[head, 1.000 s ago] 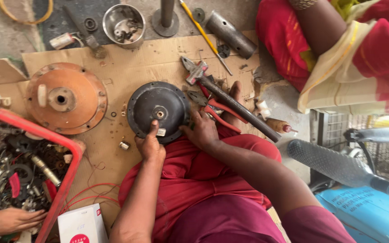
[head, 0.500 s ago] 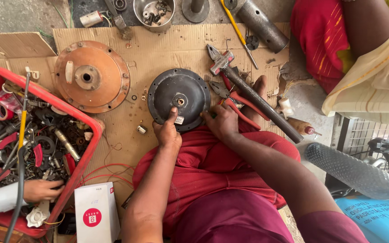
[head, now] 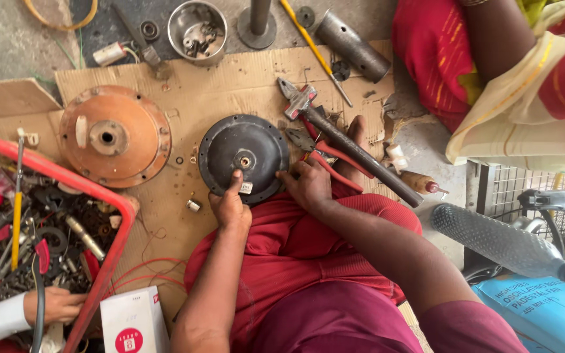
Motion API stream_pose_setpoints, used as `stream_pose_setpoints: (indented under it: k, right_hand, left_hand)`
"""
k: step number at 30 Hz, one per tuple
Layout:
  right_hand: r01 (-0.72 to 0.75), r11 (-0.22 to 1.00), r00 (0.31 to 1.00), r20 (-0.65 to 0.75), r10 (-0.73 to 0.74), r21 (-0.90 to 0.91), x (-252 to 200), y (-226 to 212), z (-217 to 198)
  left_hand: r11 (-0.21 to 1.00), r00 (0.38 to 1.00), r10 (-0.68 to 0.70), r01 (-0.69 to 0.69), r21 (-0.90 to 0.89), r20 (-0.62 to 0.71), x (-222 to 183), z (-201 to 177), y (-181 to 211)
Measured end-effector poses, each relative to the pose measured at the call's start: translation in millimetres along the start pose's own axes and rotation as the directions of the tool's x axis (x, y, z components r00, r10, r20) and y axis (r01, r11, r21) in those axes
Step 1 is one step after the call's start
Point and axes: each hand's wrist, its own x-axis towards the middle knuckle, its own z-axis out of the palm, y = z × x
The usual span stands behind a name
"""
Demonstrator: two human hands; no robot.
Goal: The person sits on the floor and uses a hammer and a small wooden stick to tap and adjust a component on a black circular electrical device. They repeatedly strike the device and inspect the central part while surrounded by tools and parts.
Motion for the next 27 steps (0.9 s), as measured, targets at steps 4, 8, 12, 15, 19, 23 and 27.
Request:
stream_pose_setpoints:
  k: [4, 8, 12, 15, 19, 23, 27]
  right_hand:
    - [0.083, 0.996, 0.996, -0.028, -0.083, 0.020, 1.6, -2.5, -1.7]
    - [-0.036, 0.997, 0.999, 0.035, 0.039, -0.061, 5.3, -6.4, -5.4]
    - [-0.008, 0.990, 0.988, 0.152, 0.030, -0.143, 4.7, -11.3, -3.8]
    - [-0.127, 0.979, 0.960, 0.228, 0.162, -0.160, 2.3, -13.3, 1.1]
    - [-0.071, 0.984, 0.979, 0.179, 0.100, -0.164, 3.4, -8.7, 6.1]
    - [-0.062, 0.987, 0.962, 0.255, 0.098, -0.146, 3.4, -7.8, 7.7]
    - [-0.139, 0.967, 0.949, 0.251, 0.192, -0.214, 7.8, -10.0, 5.9]
  left_hand:
    - [1.000, 1.000, -0.016, 0.016, 0.017, -0.010, -2.5, 2.4, 2.6]
    - [0.999, 0.998, -0.054, 0.054, -0.003, 0.013, -2.2, 5.0, 6.4]
    - [0.998, 1.000, -0.030, 0.030, 0.046, 0.003, -4.1, 2.5, 6.1]
    - [0.998, 1.000, -0.021, 0.020, 0.060, 0.003, -5.1, 1.4, 7.1]
    - [0.997, 0.999, -0.048, 0.049, 0.054, -0.008, -5.9, 2.9, 7.3]
    - [0.994, 0.996, -0.070, 0.074, 0.084, -0.047, -6.2, 4.2, 9.0]
    - [0.995, 0.998, -0.059, 0.061, 0.076, -0.030, -5.1, 7.7, 8.7]
